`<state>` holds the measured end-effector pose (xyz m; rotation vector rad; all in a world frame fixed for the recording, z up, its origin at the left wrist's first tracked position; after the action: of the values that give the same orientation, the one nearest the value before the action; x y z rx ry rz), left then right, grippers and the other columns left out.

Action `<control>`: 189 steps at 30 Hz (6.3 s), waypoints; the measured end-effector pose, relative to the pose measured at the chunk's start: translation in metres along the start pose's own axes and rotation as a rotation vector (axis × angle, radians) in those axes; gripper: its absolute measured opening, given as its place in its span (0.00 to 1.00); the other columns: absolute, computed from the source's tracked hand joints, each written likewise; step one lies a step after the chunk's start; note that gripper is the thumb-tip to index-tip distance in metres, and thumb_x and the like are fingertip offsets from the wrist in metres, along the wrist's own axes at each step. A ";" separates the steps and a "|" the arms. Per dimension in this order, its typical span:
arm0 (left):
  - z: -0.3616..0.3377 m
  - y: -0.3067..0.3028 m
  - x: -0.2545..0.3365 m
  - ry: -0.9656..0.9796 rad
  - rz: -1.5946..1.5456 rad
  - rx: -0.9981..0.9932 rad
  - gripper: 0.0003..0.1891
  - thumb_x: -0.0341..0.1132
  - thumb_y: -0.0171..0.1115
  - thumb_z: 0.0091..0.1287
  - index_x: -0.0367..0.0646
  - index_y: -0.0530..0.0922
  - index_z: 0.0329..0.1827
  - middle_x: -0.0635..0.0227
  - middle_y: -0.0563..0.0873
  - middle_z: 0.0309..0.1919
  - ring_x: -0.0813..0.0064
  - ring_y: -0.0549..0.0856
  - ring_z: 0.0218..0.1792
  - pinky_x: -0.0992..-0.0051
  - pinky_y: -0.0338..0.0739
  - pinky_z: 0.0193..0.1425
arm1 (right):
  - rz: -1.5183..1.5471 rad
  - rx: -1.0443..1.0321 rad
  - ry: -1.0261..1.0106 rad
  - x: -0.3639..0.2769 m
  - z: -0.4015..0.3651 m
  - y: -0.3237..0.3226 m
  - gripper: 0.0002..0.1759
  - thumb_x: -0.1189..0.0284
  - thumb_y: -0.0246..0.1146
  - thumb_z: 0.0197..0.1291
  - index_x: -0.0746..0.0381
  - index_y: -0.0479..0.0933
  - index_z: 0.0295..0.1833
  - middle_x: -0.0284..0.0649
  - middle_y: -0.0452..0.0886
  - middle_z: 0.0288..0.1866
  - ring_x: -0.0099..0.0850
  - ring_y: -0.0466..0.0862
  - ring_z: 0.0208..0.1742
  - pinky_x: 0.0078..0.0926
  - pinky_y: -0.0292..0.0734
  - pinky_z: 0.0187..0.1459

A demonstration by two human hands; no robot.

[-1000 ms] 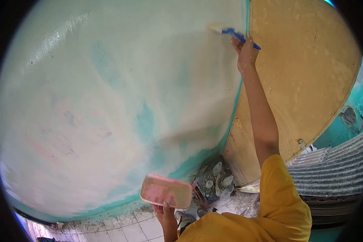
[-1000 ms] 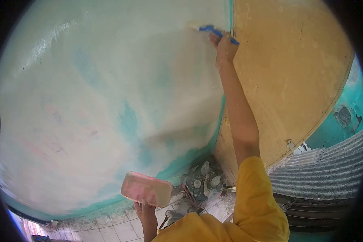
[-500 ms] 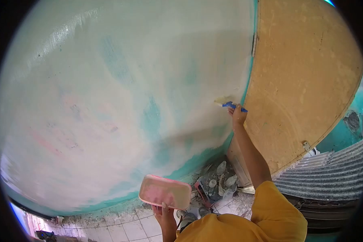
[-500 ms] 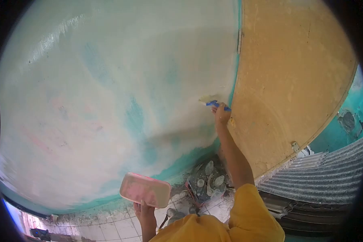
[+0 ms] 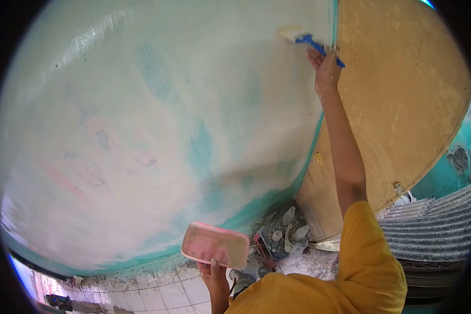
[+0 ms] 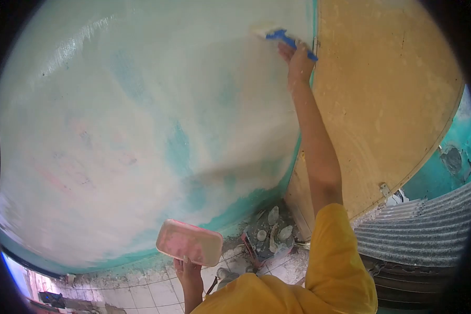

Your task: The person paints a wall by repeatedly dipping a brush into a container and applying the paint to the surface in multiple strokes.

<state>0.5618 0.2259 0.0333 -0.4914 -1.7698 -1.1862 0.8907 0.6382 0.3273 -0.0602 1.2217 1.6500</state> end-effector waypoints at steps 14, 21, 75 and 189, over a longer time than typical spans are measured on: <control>-0.012 -0.003 0.004 -0.017 -0.020 0.049 0.36 0.34 0.63 0.69 0.38 0.52 0.74 0.52 0.68 0.66 0.57 0.73 0.66 0.58 0.77 0.64 | -0.310 0.353 0.411 0.160 -0.185 -0.163 0.17 0.65 0.55 0.69 0.70 0.75 0.49 0.44 0.83 0.38 0.31 0.84 0.35 0.27 0.83 0.41; -0.014 0.005 0.004 0.004 -0.021 0.016 0.35 0.34 0.61 0.70 0.37 0.52 0.74 0.51 0.68 0.67 0.57 0.74 0.66 0.58 0.76 0.65 | -0.271 0.058 0.231 0.053 -0.089 -0.008 0.15 0.66 0.53 0.70 0.69 0.75 0.48 0.44 0.83 0.38 0.32 0.85 0.32 0.27 0.83 0.36; -0.024 -0.045 0.004 0.003 0.010 0.190 0.37 0.40 0.61 0.69 0.39 0.51 0.75 0.51 0.66 0.68 0.54 0.71 0.68 0.55 0.74 0.66 | -0.076 -0.051 0.284 0.068 -0.183 0.056 0.20 0.64 0.50 0.72 0.68 0.71 0.59 0.49 0.82 0.49 0.36 0.85 0.48 0.31 0.81 0.53; 0.047 -0.051 0.045 -0.153 -0.043 -0.002 0.40 0.42 0.65 0.68 0.38 0.51 0.74 0.52 0.69 0.66 0.55 0.75 0.65 0.55 0.78 0.62 | -0.258 0.229 0.473 0.224 -0.361 -0.115 0.18 0.64 0.54 0.72 0.68 0.69 0.55 0.45 0.82 0.45 0.35 0.86 0.42 0.30 0.83 0.46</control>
<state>0.4801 0.2365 0.0402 -0.5609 -1.9180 -1.2078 0.6940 0.5238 -0.0499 -0.4674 1.6749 1.2982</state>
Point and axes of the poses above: each hand's wrist, its own z-axis towards the middle knuckle, its own y-axis out of the palm, x = y × z, the point moved 3 cm from there along z, towards the middle knuckle
